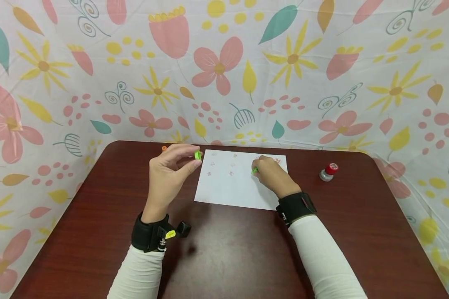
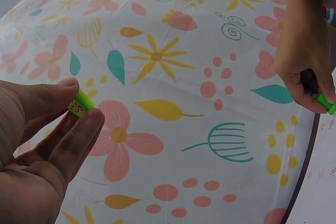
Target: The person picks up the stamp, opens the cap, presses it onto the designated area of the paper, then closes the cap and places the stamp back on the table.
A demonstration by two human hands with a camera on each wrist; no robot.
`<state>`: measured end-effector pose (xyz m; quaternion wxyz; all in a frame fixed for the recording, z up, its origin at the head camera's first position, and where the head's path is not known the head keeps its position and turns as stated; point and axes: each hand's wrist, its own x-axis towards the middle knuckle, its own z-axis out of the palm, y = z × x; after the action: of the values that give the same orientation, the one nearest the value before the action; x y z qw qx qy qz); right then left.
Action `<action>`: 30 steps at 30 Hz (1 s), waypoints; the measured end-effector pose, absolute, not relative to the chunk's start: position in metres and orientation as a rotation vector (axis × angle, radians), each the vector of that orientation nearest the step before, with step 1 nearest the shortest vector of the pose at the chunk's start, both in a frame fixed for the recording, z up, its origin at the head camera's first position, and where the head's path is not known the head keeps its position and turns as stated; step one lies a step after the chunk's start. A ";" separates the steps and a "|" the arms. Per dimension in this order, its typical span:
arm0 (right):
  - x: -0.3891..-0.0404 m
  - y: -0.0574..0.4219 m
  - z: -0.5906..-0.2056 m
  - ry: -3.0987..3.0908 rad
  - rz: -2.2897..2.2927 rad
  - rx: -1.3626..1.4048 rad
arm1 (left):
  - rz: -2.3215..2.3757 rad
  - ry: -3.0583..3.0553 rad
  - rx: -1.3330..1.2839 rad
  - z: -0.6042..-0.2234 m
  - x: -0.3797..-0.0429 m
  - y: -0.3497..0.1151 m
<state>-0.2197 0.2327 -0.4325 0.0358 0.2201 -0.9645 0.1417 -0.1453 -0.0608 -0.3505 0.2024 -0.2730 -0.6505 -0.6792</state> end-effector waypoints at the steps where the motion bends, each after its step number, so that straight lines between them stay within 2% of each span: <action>1: -0.220 0.232 -0.433 -2.966 0.429 0.678 | -1.893 -1.822 -0.758 -0.351 -0.145 -0.061; 30: -0.225 0.224 -0.442 -3.004 0.219 0.743 | -1.875 -1.851 -0.736 -0.352 -0.145 -0.059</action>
<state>-0.2246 0.2245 -0.4417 0.0196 0.2395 -0.9681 0.0707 -0.1452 -0.0592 -0.3521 0.2015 -0.2635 -0.6627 -0.6714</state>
